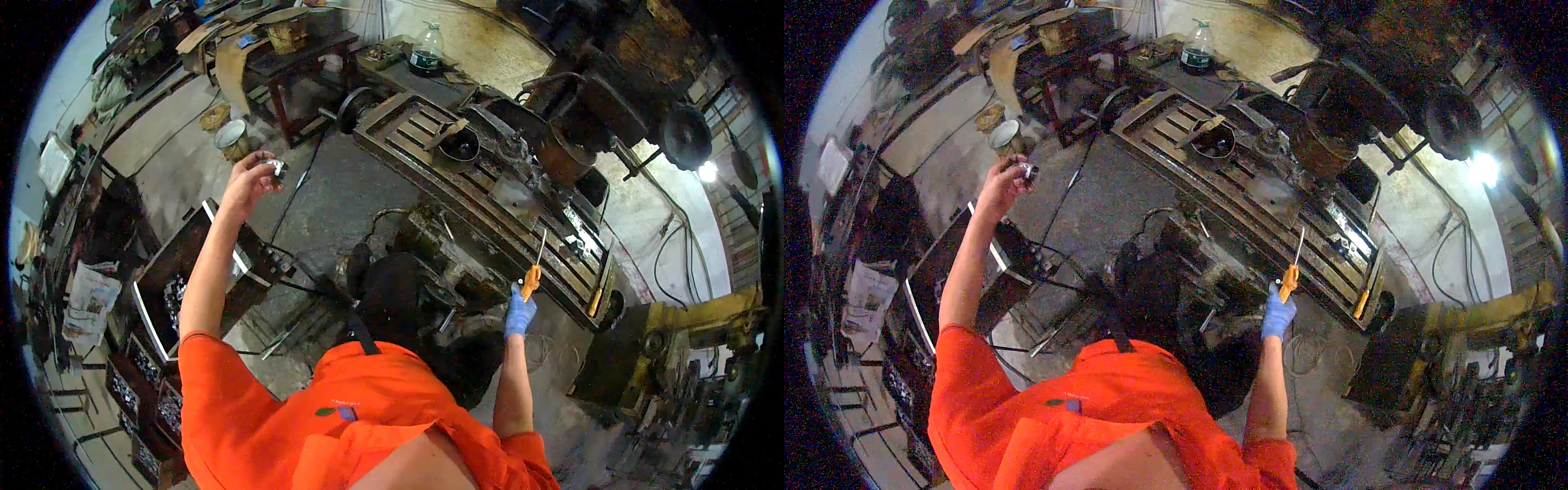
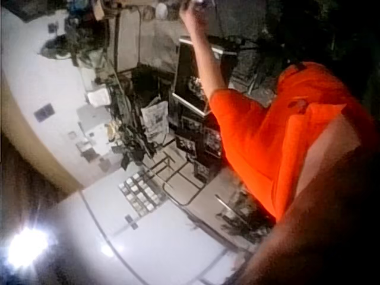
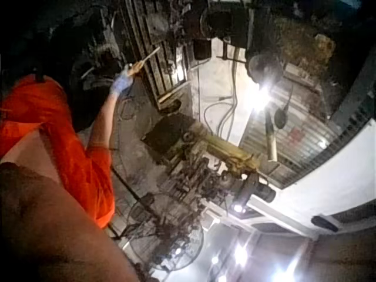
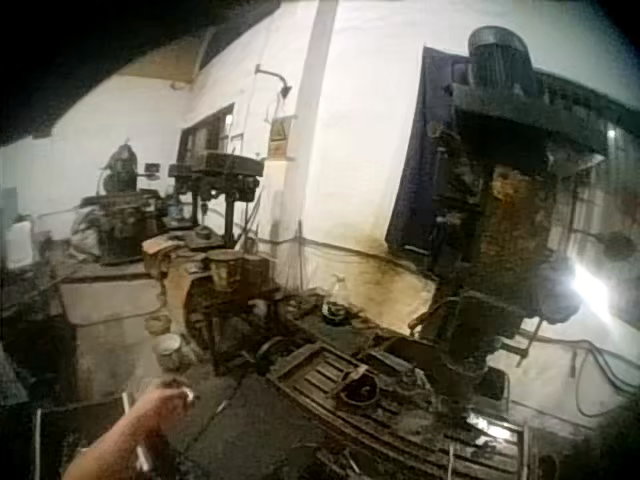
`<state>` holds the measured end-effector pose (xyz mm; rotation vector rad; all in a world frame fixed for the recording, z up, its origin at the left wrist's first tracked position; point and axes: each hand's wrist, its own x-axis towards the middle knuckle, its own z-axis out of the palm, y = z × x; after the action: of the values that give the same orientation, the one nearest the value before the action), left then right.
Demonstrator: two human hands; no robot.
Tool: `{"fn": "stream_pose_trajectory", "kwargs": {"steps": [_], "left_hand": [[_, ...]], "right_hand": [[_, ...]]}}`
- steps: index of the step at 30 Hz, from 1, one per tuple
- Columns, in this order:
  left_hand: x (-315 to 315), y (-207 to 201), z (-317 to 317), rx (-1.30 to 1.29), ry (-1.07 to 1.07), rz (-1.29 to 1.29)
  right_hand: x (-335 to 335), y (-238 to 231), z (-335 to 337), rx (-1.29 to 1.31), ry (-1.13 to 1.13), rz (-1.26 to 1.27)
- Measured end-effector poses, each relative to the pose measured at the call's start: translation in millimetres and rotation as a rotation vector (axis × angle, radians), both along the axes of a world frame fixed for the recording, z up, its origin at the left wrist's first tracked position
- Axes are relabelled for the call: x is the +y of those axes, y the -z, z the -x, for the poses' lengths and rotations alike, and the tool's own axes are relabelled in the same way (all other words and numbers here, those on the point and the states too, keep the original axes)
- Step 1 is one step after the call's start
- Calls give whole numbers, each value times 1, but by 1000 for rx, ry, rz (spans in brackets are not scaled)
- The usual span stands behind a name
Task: The person clears debris from a metal item on a milling machine using a brush and applies liquid from a container. They also reach into a bin to handle small metal components.
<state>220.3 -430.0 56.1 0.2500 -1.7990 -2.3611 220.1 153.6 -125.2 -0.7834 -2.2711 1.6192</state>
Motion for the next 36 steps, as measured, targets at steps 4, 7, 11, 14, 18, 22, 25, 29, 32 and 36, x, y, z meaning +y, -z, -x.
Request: {"fn": "stream_pose_trajectory", "kwargs": {"steps": [4,7,11,14,18,22,25,29,32,36], "left_hand": [[16,14,9,-19,81,-19],[34,30,21,-40,144,-107],[72,47,36,-70,188,-210],[103,54,38,-144,135,-75],[116,81,43,-231,150,20],[113,84,42,-259,165,44],[92,86,42,-215,209,102],[71,96,56,-187,156,103],[76,84,63,-161,147,106],[99,65,59,-145,170,144]], "right_hand": [[-35,-96,-20,614,-79,308],[-46,-137,-31,145,-431,-46],[-138,-187,-35,-35,-931,-774],[-191,-180,-23,0,-988,-960],[-212,-175,-19,-267,-1389,-878],[-179,-195,-26,-264,-1273,-794],[-125,-223,-27,-182,-917,-792],[-52,-220,22,-384,-473,-935],[-39,-215,65,-419,-407,-834],[-35,-208,78,-369,-376,-775]]}}
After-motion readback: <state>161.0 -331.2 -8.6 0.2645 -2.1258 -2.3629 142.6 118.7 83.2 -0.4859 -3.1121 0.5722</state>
